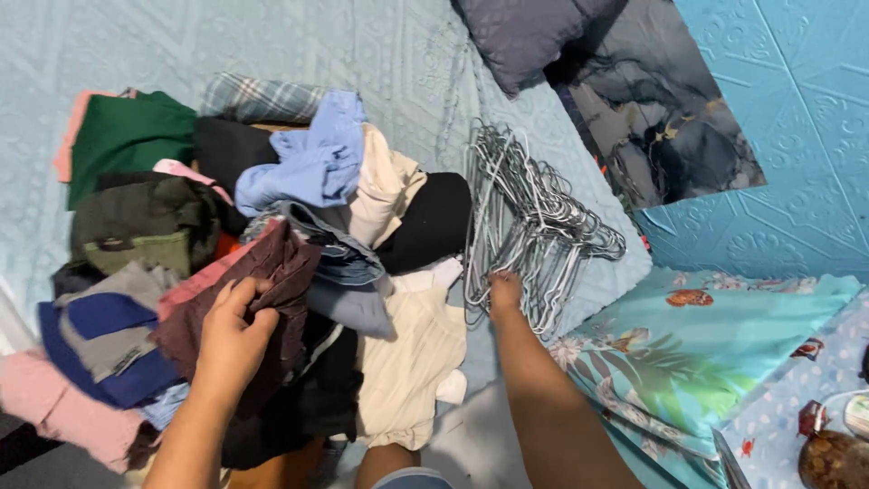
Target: The person is placing various items of clothing onto plastic and metal hangers from a pile on a bed.
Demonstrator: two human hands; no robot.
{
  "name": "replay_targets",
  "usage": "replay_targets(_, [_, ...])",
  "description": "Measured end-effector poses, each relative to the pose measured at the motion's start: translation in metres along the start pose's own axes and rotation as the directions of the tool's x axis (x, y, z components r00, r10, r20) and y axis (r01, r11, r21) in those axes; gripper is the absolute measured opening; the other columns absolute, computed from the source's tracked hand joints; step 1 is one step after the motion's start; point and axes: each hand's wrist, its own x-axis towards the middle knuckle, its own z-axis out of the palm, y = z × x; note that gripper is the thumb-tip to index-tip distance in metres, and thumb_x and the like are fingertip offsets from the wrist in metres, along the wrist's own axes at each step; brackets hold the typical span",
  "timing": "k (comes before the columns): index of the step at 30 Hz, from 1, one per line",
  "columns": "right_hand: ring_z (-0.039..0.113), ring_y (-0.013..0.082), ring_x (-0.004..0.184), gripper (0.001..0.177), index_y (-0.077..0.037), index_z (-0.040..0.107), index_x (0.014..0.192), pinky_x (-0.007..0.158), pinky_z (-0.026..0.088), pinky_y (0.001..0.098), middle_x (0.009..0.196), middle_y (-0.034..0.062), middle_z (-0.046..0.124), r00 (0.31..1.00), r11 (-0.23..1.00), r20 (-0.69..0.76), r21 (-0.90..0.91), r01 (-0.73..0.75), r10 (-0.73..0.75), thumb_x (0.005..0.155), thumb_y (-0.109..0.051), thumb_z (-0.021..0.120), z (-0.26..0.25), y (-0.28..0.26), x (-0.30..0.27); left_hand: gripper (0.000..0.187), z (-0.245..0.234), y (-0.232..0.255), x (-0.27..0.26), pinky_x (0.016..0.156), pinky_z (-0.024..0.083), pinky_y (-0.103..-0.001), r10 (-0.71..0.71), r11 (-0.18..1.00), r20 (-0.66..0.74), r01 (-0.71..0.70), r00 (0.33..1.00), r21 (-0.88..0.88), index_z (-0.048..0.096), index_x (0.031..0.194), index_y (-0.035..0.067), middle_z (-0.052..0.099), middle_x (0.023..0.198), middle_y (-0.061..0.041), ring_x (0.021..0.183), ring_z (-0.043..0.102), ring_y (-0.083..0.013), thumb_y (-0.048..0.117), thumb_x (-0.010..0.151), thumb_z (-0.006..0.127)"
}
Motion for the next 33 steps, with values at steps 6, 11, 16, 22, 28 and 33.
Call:
replay_targets(6, [0.06,0.0157,0.06,0.014,-0.008,0.071,0.092,0.051,0.052,0.0339,0.075,0.0016,0.064,0.972,0.958,-0.233,0.283,0.046,0.022,0.09,-0.002,0.059,0.0,-0.056,-0.012,0.015,-0.044,-0.04,-0.023,0.08,0.046,-0.028,-0.116,0.955,-0.051,0.097,0.992,-0.281,0.065,0.096,0.001,0.063,0.095,-0.008,0.087,0.057,-0.0174,0.001,0.082,0.058])
replay_targets(11, [0.055,0.0117,0.061,0.01,-0.006,0.075,0.096,0.05,0.043,0.0253,0.075,0.0002,0.065,0.942,0.949,-0.179,0.089,0.304,-0.285,0.092,-0.002,0.066,-0.013,-0.104,-0.061,0.016,-0.103,-0.052,-0.043,0.068,0.044,-0.028,-0.325,0.634,0.022,0.235,0.946,-0.737,0.063,0.094,0.001,0.06,0.089,-0.006,0.076,0.052,-0.0151,-0.001,0.09,0.048])
replay_targets(16, [0.04,0.0116,0.049,0.01,-0.007,0.067,0.098,0.04,0.033,0.0294,0.067,-0.0023,0.051,0.978,0.992,0.206,0.123,-0.011,-0.015,0.093,-0.006,0.059,-0.019,-0.2,-0.201,0.026,-0.16,-0.041,-0.064,0.085,0.058,-0.042,-0.051,0.032,0.068,0.07,0.996,-0.997,0.061,0.093,-0.001,0.066,0.097,-0.012,0.085,0.065,-0.0263,-0.007,0.081,0.039])
replay_targets(22, [0.039,0.007,0.052,0.012,-0.006,0.064,0.103,0.043,0.029,0.0233,0.075,-0.0017,0.057,0.838,0.932,0.544,0.321,-0.166,-0.038,0.092,-0.01,0.063,-0.01,-0.27,-0.336,0.04,-0.189,-0.041,-0.082,0.105,0.05,-0.058,-0.296,-0.176,0.13,0.079,0.946,-0.981,0.067,0.113,-0.002,0.069,0.121,-0.021,0.113,0.067,-0.0387,0.011,0.083,0.046])
replay_targets(28, [0.047,0.0072,0.062,0.017,-0.002,0.063,0.099,0.055,0.038,0.0212,0.084,0.0033,0.063,0.597,0.916,0.72,0.395,0.067,-0.354,0.092,-0.013,0.075,0.037,-0.39,-0.535,0.041,-0.211,-0.041,-0.098,0.103,0.05,-0.057,-0.254,-0.243,0.211,0.149,0.944,-0.958,0.067,0.112,-0.006,0.07,0.12,-0.025,0.111,0.066,-0.0409,0.018,0.085,0.048])
replay_targets(33, [0.063,0.0111,0.071,0.035,-0.01,0.05,0.084,0.063,0.053,0.0276,0.08,0.0015,0.063,0.385,0.865,0.793,0.334,0.374,-0.472,0.081,-0.005,0.084,0.082,-0.364,-0.535,0.044,-0.236,-0.034,-0.106,0.098,0.056,-0.051,-0.098,-0.198,0.246,0.224,0.964,-0.954,0.063,0.112,-0.004,0.072,0.111,-0.02,0.103,0.069,-0.0351,0.004,0.073,0.045])
